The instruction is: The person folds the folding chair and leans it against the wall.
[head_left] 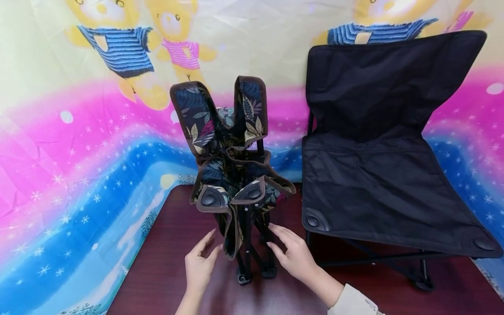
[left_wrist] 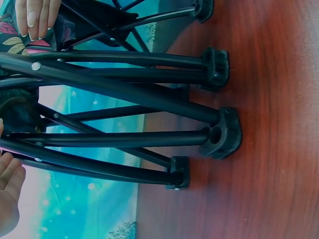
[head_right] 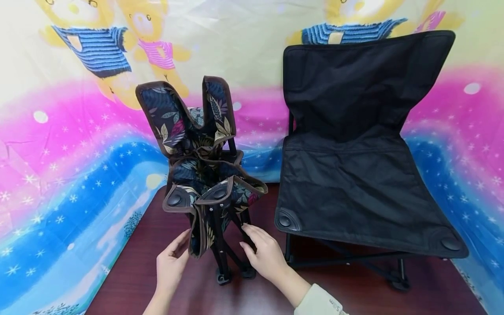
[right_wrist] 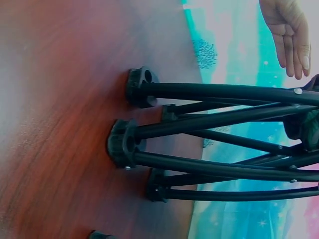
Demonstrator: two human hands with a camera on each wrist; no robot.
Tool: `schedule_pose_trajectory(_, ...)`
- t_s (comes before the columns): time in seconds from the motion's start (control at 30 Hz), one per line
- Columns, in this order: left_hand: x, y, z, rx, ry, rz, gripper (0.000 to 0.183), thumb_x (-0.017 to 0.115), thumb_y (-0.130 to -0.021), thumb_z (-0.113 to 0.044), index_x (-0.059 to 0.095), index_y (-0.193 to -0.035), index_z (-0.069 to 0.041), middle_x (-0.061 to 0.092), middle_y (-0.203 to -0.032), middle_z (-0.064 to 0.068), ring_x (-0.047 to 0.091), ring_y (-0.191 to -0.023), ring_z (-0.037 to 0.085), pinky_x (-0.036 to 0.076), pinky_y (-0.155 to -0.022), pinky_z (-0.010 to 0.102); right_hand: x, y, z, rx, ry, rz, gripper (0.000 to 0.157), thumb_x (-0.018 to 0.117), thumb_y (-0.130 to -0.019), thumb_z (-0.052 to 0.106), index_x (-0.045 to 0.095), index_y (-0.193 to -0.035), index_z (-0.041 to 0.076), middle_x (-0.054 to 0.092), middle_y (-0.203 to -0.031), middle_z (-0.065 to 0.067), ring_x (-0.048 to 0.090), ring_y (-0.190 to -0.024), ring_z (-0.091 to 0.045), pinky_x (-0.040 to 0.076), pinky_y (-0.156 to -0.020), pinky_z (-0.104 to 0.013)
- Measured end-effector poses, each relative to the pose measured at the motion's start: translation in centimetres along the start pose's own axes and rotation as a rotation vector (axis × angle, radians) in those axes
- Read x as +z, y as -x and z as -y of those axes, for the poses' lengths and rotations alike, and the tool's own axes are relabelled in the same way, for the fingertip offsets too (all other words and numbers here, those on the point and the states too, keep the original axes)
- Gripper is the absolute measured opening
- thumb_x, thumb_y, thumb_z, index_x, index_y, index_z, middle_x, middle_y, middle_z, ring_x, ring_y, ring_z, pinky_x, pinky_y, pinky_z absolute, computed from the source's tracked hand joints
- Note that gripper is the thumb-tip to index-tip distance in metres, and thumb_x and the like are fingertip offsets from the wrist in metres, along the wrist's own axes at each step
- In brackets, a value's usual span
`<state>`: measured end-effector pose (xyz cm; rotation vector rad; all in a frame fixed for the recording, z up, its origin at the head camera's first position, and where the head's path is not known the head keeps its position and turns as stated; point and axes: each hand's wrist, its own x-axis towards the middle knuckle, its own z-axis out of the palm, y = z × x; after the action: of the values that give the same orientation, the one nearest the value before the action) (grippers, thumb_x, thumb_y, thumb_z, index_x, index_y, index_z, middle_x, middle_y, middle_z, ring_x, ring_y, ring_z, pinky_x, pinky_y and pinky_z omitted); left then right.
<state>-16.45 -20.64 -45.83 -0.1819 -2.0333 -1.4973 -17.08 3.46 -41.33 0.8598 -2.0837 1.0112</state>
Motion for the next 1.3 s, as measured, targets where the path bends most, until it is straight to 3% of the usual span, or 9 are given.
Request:
schedule_pose_trajectory(0.07,0.0,-0.2,-3.0,-0.051,-0.047,0.005,0.038,0.069,-0.068,0.004,0.061,-0.105,0.002,0.060,-0.101,0.017,0.059,-0.088,0.012,0.046,-0.067,0.013,0.1,0.2,-0.2,0.006,-0.002,0.006,0.031,0.062,-0.079,0.013,0.058,-0.104,-0.005,0.059,-0.103,-0.014,0.056,-0.094,-0.023,0.044,-0.080,-0.025)
schedule_pose_trajectory(0.13,0.1,-0.2,-4.2,-0.115,-0.072,0.003,0.036,0.068,-0.067,0.007,0.062,-0.103,0.003,0.061,-0.099,0.017,0.058,-0.087,0.009,0.045,-0.068,0.012,0.2,0.4,-0.3,0.015,-0.004,0.011,0.032,0.064,-0.078,0.012,0.058,-0.104,-0.005,0.059,-0.103,-0.013,0.056,-0.094,-0.022,0.044,-0.080,-0.025)
schedule_pose_trajectory(0.2,0.3,-0.2,-4.3,-0.159,-0.095,0.010,0.036,0.067,-0.067,0.009,0.062,-0.102,0.002,0.061,-0.099,0.015,0.057,-0.088,0.009,0.045,-0.070,0.013,0.3,0.5,-0.4,0.026,-0.004,0.019,0.032,0.065,-0.075,0.010,0.059,-0.104,-0.005,0.059,-0.103,-0.013,0.056,-0.095,-0.021,0.045,-0.079,-0.025)
schedule_pose_trajectory(0.27,0.4,0.0,-3.8,-0.183,-0.096,0.012,0.036,0.066,-0.068,0.009,0.063,-0.103,0.001,0.061,-0.099,0.012,0.057,-0.088,0.009,0.045,-0.071,0.014,0.4,0.7,-0.5,0.037,-0.004,0.025,0.034,0.067,-0.072,0.007,0.059,-0.103,-0.005,0.060,-0.103,-0.012,0.056,-0.095,-0.020,0.045,-0.078,-0.026)
schedule_pose_trajectory(0.63,1.5,1.0,-2.2,-0.139,-0.057,0.029,0.033,0.060,-0.068,0.016,0.060,-0.101,0.009,0.061,-0.093,0.020,0.056,-0.085,0.003,0.046,-0.071,0.017,1.0,1.4,-1.0,0.081,0.002,0.025,0.039,0.072,-0.064,0.000,0.060,-0.101,-0.003,0.061,-0.100,-0.011,0.057,-0.093,-0.018,0.047,-0.074,-0.025)
schedule_pose_trajectory(0.83,1.9,1.3,-2.3,-0.193,-0.077,0.038,0.032,0.063,-0.070,0.010,0.060,-0.102,0.009,0.062,-0.093,0.019,0.059,-0.084,0.015,0.048,-0.070,0.021,1.3,1.8,-1.2,0.126,-0.010,0.024,0.038,0.072,-0.064,-0.001,0.061,-0.100,-0.003,0.062,-0.099,-0.010,0.057,-0.092,-0.017,0.048,-0.072,-0.026)
schedule_pose_trajectory(1.17,2.1,1.5,-1.6,-0.283,-0.030,0.053,0.032,0.068,-0.071,-0.003,0.061,-0.102,0.004,0.062,-0.096,0.014,0.058,-0.084,0.010,0.046,-0.069,0.016,1.9,2.4,-1.4,0.263,-0.051,0.039,0.036,0.071,-0.066,0.000,0.062,-0.100,-0.001,0.062,-0.098,-0.009,0.058,-0.092,-0.018,0.048,-0.072,-0.033)
schedule_pose_trajectory(1.2,2.2,1.9,0.3,-0.250,0.001,0.052,0.033,0.068,-0.072,-0.005,0.061,-0.104,0.003,0.062,-0.098,0.013,0.058,-0.085,0.011,0.047,-0.070,0.017,1.9,2.5,-1.5,0.280,-0.055,0.039,0.035,0.071,-0.066,0.001,0.062,-0.100,-0.001,0.062,-0.098,-0.009,0.058,-0.092,-0.018,0.048,-0.072,-0.033)
schedule_pose_trajectory(1.3,2.3,2.1,0.6,-0.237,-0.014,0.050,0.032,0.068,-0.073,-0.009,0.062,-0.103,0.000,0.062,-0.098,0.012,0.059,-0.086,0.014,0.048,-0.070,0.021,2.1,2.7,-1.6,0.325,-0.068,0.034,0.034,0.071,-0.067,0.001,0.062,-0.099,-0.001,0.063,-0.097,-0.008,0.058,-0.091,-0.018,0.048,-0.072,-0.033)
